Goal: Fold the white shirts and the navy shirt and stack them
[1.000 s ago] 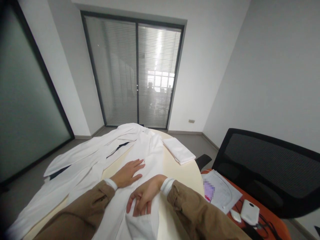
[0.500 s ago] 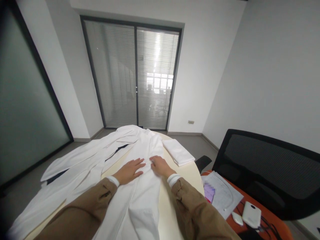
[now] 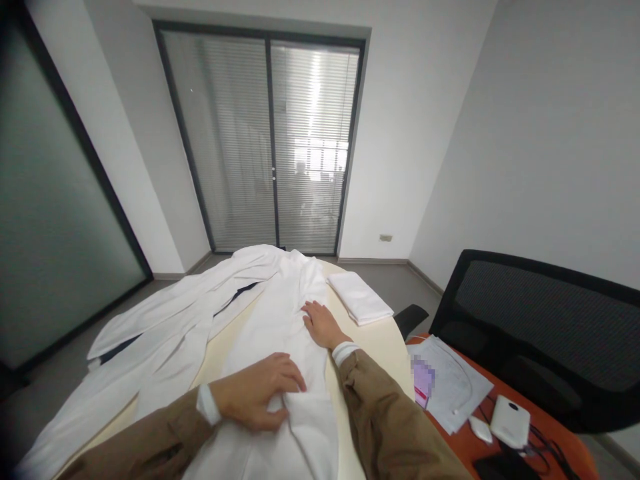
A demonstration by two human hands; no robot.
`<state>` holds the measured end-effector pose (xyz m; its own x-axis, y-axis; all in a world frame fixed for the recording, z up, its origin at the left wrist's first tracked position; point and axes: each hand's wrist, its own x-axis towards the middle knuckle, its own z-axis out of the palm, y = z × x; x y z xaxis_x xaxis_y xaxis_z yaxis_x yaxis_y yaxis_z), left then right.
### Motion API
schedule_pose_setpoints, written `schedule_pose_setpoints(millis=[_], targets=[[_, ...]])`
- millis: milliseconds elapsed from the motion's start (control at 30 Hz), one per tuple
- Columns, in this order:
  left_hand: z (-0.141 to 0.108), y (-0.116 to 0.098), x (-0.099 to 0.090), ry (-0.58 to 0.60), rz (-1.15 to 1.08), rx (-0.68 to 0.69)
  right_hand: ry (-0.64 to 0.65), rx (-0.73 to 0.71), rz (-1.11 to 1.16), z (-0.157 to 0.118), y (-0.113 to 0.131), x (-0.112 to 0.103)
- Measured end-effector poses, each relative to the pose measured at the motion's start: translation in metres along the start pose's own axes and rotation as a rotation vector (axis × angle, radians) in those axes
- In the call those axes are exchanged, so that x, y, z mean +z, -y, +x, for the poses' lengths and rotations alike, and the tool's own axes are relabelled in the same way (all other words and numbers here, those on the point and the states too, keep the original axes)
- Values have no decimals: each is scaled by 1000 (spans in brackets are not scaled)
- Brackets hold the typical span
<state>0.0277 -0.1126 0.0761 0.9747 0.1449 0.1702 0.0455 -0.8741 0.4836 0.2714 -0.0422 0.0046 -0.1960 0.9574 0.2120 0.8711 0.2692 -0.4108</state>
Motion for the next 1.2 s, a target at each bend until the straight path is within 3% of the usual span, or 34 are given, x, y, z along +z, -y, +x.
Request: schedule_pose_setpoints(millis=[233, 400, 467, 567, 667, 733, 900, 1033, 1200], targets=[[17, -29, 21, 57, -139, 26, -35, -1, 45, 0, -6, 3], [7, -41, 1, 88, -278, 165, -34, -8, 56, 0, -10, 4], [-3, -38, -9, 118, -364, 142, -30, -8, 64, 0, -11, 3], [-18, -29, -14, 310, -461, -11, -29, -8, 84, 0, -11, 2], [-22, -32, -9, 415, -305, -213, -39, -13, 99, 0, -10, 2], [-17, -45, -5, 387, -142, -229, -46, -11, 98, 0, -10, 2], [3, -72, 9, 203, 187, 28, -65, -13, 91, -1, -9, 3], [7, -67, 32, 147, 389, 173, -66, -7, 99, 0, -11, 4], [5, -60, 46, 91, 502, 237, -61, 1, 97, 1, -11, 4]])
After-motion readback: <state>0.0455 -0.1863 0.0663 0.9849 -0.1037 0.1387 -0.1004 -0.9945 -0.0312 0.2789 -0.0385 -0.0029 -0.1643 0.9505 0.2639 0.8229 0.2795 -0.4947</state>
